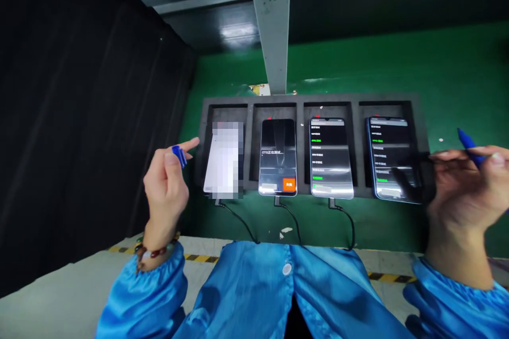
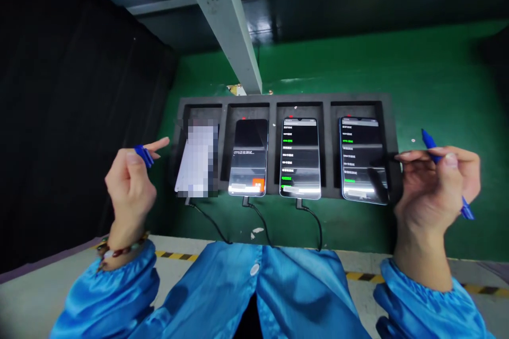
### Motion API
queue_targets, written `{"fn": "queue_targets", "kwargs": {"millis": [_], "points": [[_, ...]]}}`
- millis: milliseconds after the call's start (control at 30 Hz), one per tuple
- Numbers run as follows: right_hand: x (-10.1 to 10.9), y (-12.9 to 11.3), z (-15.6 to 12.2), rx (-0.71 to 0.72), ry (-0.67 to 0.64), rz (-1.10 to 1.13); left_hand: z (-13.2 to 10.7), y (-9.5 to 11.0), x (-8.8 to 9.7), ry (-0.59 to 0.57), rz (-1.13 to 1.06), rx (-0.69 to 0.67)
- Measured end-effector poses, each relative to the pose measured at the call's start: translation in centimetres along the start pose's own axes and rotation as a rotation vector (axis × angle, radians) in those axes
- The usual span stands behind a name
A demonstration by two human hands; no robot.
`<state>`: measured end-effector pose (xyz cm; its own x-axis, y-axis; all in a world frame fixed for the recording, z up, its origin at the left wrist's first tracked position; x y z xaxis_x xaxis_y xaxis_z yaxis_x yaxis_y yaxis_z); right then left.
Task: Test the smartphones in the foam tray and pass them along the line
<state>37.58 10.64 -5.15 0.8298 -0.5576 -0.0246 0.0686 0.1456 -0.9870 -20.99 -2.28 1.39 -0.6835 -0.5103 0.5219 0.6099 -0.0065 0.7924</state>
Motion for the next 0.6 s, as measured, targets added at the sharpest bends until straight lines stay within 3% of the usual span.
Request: {"fn": "queue_targets", "kwargs": {"millis": [67, 167, 367, 500, 600], "points": [[0.0, -0.1, -0.6, -0.037, 0.024, 0.000, 0.4, -3.0, 0.0, 0.092, -0.192, 0.177], [-0.7, -0.5, -1.2, -0.043, -0.033, 0.004, 1.3, -6.2, -1.0, 0.123, -0.356, 0.330], [-2.1, -0.1, 0.0, -0.035, -0.106, -0.018, 5.0, -8.8, -1.3, 0.143, -0.228, 0.343], [-4.2, 0.1, 1.3, -0.031, -0.205, 0.023, 8.3, -8.8, -1.7, 0.160, -0.183, 0.305], [-5.4, 0.3, 1.6, -0.036, -0.218, 0.062, 9.1, -5.3, -0.4, 0.201, -0.161, 0.210]]}}
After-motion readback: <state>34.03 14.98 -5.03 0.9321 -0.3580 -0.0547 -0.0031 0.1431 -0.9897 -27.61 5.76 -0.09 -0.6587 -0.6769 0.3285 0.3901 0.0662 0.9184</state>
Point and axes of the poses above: each hand's wrist, its own z-axis towards the middle knuckle, its own x-axis out of the back of the hand, y = z × x, the point moved 10 cm from there along z, towards the middle knuckle, and after that the axes turned 10 degrees about -z, right-handed, at the moved point
